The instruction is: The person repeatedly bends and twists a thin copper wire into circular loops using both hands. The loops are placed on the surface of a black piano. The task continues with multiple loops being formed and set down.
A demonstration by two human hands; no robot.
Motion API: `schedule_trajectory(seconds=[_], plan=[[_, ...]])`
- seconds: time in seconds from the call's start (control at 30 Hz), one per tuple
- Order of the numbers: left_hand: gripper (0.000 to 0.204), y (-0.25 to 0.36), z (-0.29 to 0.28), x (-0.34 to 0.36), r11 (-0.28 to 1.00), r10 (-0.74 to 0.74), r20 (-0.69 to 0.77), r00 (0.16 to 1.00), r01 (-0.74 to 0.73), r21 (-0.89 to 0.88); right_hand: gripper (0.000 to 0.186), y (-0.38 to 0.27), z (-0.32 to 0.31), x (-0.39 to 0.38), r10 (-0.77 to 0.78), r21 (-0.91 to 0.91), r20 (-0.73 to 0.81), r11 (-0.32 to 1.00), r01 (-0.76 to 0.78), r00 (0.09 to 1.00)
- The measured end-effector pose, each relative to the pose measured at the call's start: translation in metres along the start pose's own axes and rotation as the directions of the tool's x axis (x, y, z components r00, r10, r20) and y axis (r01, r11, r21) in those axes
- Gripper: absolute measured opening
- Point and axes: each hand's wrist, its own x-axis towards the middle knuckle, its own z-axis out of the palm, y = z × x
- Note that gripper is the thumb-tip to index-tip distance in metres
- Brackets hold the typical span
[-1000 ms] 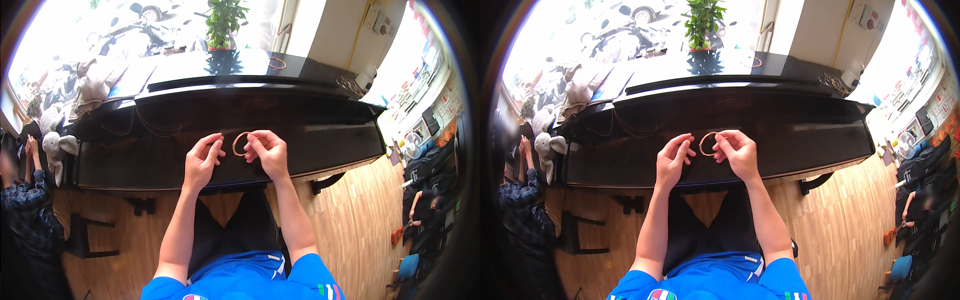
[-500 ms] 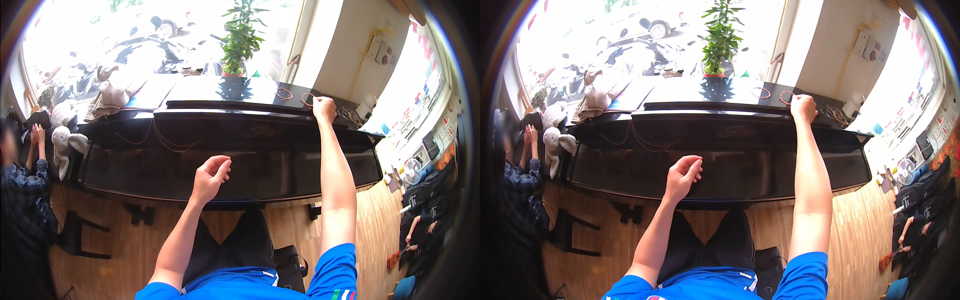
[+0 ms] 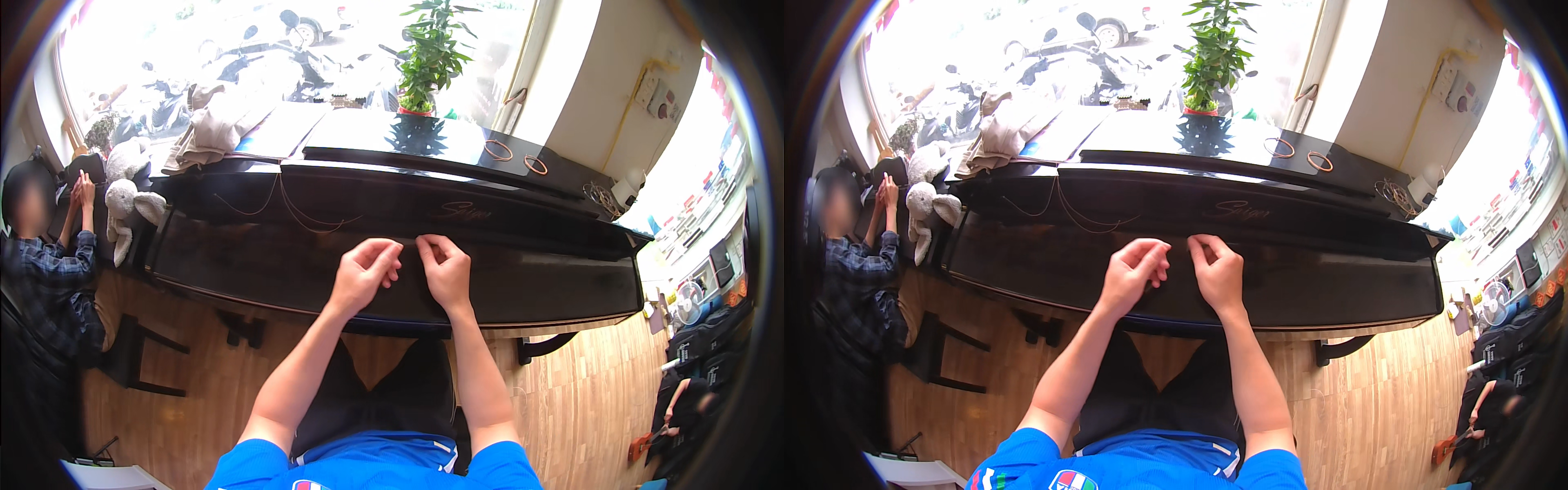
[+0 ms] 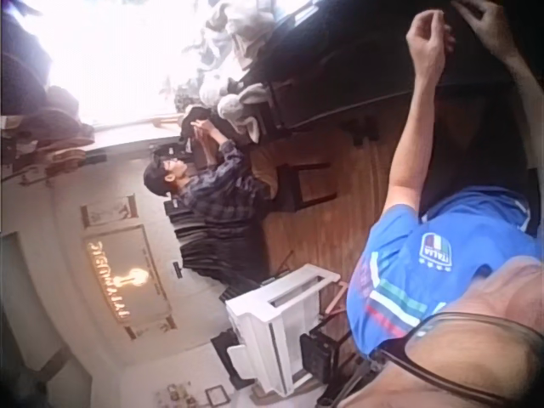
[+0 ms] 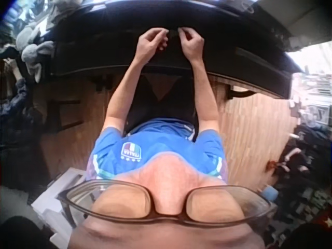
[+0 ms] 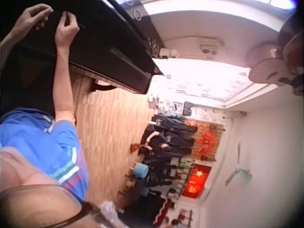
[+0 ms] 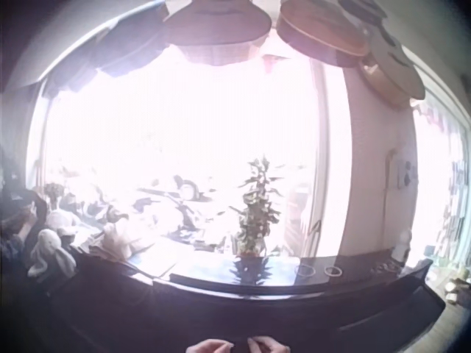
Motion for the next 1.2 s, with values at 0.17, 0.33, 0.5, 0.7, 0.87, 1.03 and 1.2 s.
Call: schedule_trajectory(seconds=[0.17,0.33,0.5,0.7,0.87,1.03,1.2], plan=[[0.018,0.112,-0.044,0.051,0.955,0.289,-0.386,0.876,-0.232,0.186,0.02,0.011,-0.007,-0.001,0.007,0.08,-0.012,0.997,-0.006,1.0],[0.045,0.158,-0.153,0.155,0.219,0.613,-0.203,0.763,0.082,0.972,0.021,0.0,-0.005,-0.001,0.002,0.064,0.036,0.998,-0.004,0.999],[0.044,0.179,-0.166,0.194,0.113,-0.058,-0.211,0.976,0.216,0.97,0.022,0.009,-0.005,0.0,-0.01,0.084,0.005,0.996,0.009,1.0],[0.04,0.199,-0.16,0.206,0.454,-0.024,-0.302,0.953,0.279,0.846,0.023,0.006,-0.006,-0.002,0.001,0.053,0.007,0.999,-0.002,1.0],[0.036,0.24,-0.145,0.204,0.922,-0.102,-0.199,0.975,0.167,0.348,0.023,0.004,-0.004,-0.002,-0.005,0.051,0.001,0.999,0.005,1.0],[0.043,0.261,-0.114,0.184,0.987,0.013,-0.006,1.0,-0.012,0.161,0.019,0.008,-0.008,0.004,0.031,0.2,0.016,0.979,-0.034,0.999],[0.042,0.275,-0.116,0.172,0.977,0.164,0.077,0.983,-0.173,0.127,0.018,-0.054,-0.001,0.042,-0.057,0.327,0.1,0.945,0.021,0.993]])
